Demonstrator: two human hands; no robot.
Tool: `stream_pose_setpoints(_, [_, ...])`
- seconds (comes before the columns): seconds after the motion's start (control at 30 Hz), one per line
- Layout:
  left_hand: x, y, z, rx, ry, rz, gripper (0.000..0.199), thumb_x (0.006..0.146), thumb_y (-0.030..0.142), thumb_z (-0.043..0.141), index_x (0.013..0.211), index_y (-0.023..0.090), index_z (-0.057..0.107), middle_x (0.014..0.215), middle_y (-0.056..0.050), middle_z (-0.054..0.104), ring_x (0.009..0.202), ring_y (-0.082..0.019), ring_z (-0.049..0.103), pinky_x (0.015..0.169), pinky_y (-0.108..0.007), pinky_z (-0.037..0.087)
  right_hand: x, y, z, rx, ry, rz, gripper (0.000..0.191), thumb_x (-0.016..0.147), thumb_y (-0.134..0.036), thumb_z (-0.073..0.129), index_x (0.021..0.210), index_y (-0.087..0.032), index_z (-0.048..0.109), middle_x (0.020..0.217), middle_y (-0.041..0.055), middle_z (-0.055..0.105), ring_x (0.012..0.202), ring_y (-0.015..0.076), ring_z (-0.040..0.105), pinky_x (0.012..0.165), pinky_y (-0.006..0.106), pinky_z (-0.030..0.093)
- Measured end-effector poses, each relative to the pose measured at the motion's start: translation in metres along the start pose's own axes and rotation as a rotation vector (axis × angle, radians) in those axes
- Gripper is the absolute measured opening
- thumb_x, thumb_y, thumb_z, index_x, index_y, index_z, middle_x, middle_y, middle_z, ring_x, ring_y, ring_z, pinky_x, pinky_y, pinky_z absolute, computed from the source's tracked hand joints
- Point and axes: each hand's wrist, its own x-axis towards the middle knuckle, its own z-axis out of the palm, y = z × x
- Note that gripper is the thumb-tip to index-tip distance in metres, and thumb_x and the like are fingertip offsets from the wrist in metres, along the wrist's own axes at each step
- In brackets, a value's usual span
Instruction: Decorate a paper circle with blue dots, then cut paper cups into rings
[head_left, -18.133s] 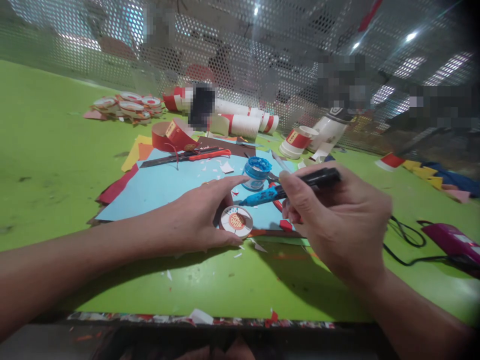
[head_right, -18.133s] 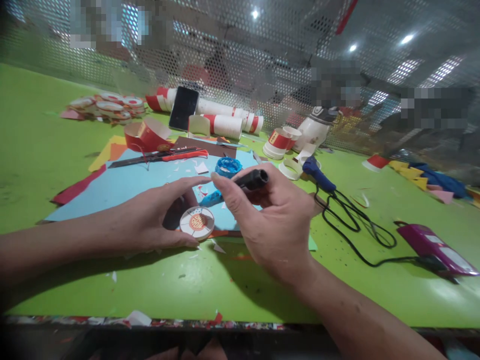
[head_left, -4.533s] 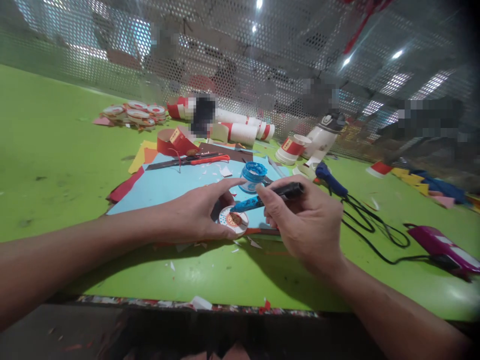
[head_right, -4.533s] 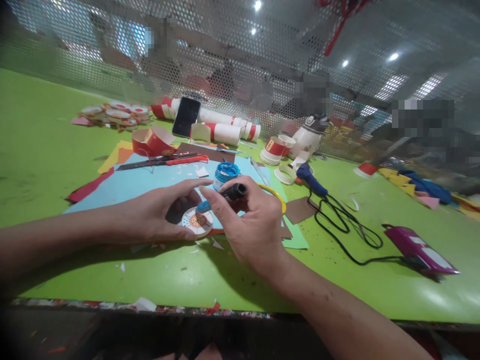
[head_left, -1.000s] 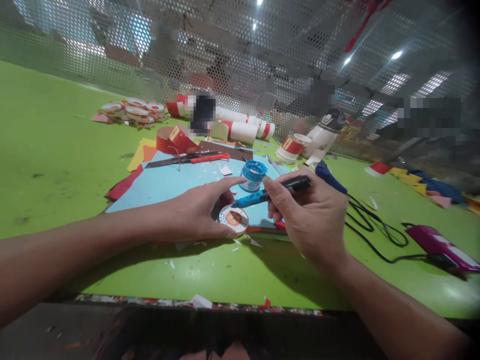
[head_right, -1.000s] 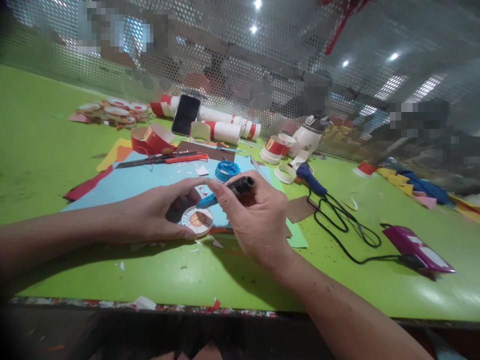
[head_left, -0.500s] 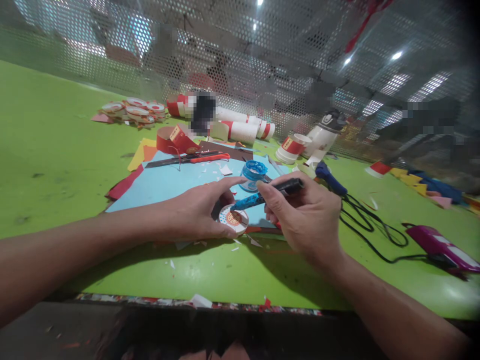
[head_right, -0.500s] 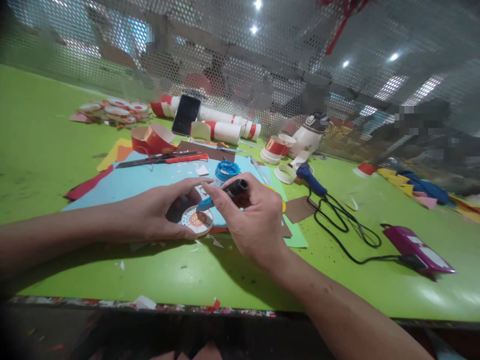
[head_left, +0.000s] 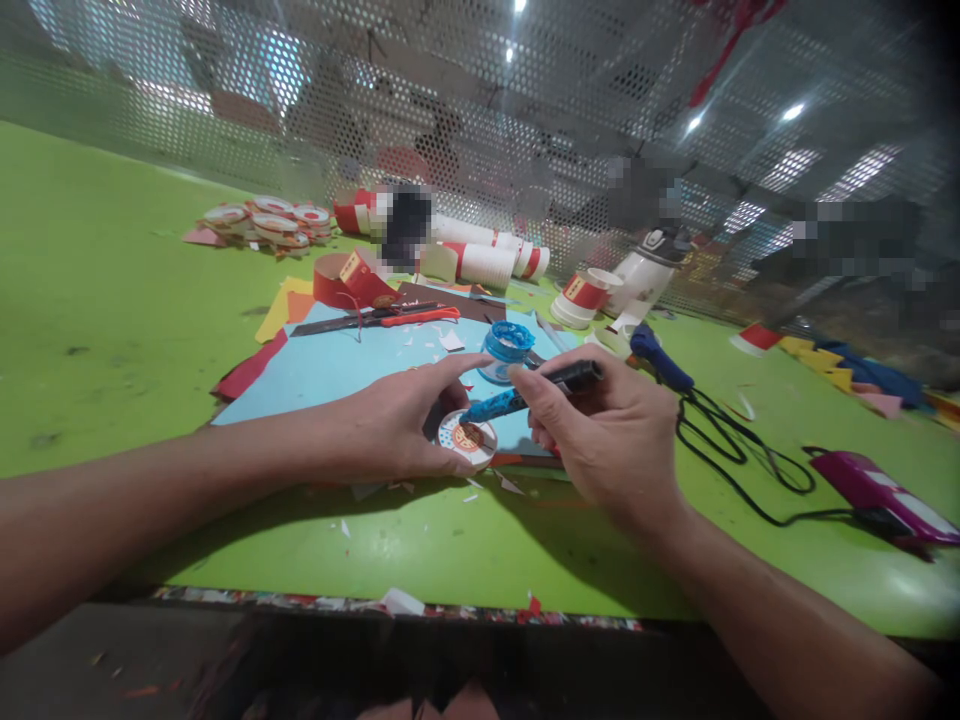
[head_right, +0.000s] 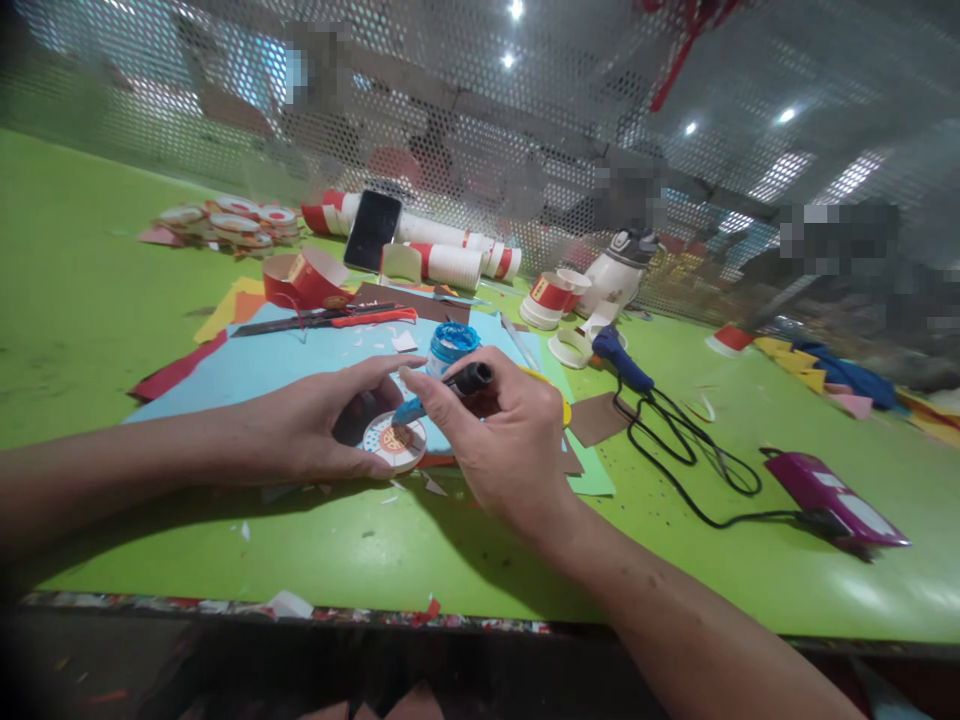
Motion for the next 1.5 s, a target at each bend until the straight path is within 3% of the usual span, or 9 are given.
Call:
stream_pose_setpoints(0.57, [0.000,0.002,-0.001,0.019,0.002,-0.005,0.090,0.070,0.031,0.074,0.149,0.019,0.032,0.101,-0.006,0.063,0.080,-0.020,0.057,0.072,-0.032,0.046,0.001,-0.002,0.000,0.010,0.025,0.044,0.029,0.081,-0.041,0.074,0.069,-0.018,0.061,0.051,-0.0060,0.053,0.043,0.0080,0.047,0.043,0.024,0.037])
stream_pose_setpoints(0.83, [0.000,-0.003,0.002,-0.014,0.021,0.016,0.091,0.071,0.032,0.074,0.150,0.022,0.030,0.102,-0.005,0.064,0.081,-0.019,0.058,0.076,-0.033,0.046,0.006,-0.013,-0.007,0.067,0.160,-0.032,0.029,0.082,-0.040,0.074,0.065,-0.021,0.059,0.048,-0.0058,0.053,0.040,0.0100,0.048,0.040,0.026,0.041])
stream_pose_setpoints(1.0, [-0.001,-0.002,0.001,0.012,0.025,0.036,0.090,0.072,0.033,0.074,0.150,0.020,0.031,0.101,-0.006,0.062,0.083,-0.020,0.058,0.078,-0.035,0.045,0.005,-0.015,-0.007,0.016,0.135,-0.016,0.024,0.084,-0.036,0.073,0.067,-0.023,0.061,0.054,-0.0039,0.055,0.042,0.0094,0.047,0.039,0.027,0.038])
stream_pose_setpoints(1.17, [-0.002,0.001,-0.001,0.021,0.020,0.030,0.091,0.071,0.032,0.074,0.150,0.018,0.030,0.102,-0.007,0.062,0.087,-0.023,0.060,0.078,-0.035,0.046,0.005,-0.017,-0.007,0.090,0.180,-0.016,0.014,0.084,-0.032,0.072,0.075,-0.024,0.065,0.055,-0.0050,0.054,0.042,0.0099,0.049,0.040,0.027,0.043])
stream_pose_setpoints(1.33, [-0.005,0.000,-0.003,-0.090,-0.041,0.034,0.090,0.072,0.036,0.072,0.149,0.017,0.029,0.118,-0.012,0.061,0.093,-0.025,0.062,0.080,-0.036,0.049,0.007,-0.018,-0.013,0.146,0.126,-0.011,0.015,0.084,-0.030,0.074,0.072,-0.025,0.066,0.051,-0.0063,0.051,0.040,0.0096,0.047,0.039,0.027,0.041])
stream_pose_setpoints(1.5, [-0.006,-0.002,-0.007,-0.177,-0.070,-0.023,0.092,0.075,0.040,0.071,0.152,0.021,0.024,0.135,-0.016,0.056,0.108,-0.029,0.060,0.086,-0.039,0.049,0.011,-0.013,-0.021,0.226,-0.023,0.040,0.013,0.085,-0.032,0.073,0.075,-0.024,0.067,0.050,-0.0067,0.052,0.041,0.0088,0.048,0.042,0.026,0.045])
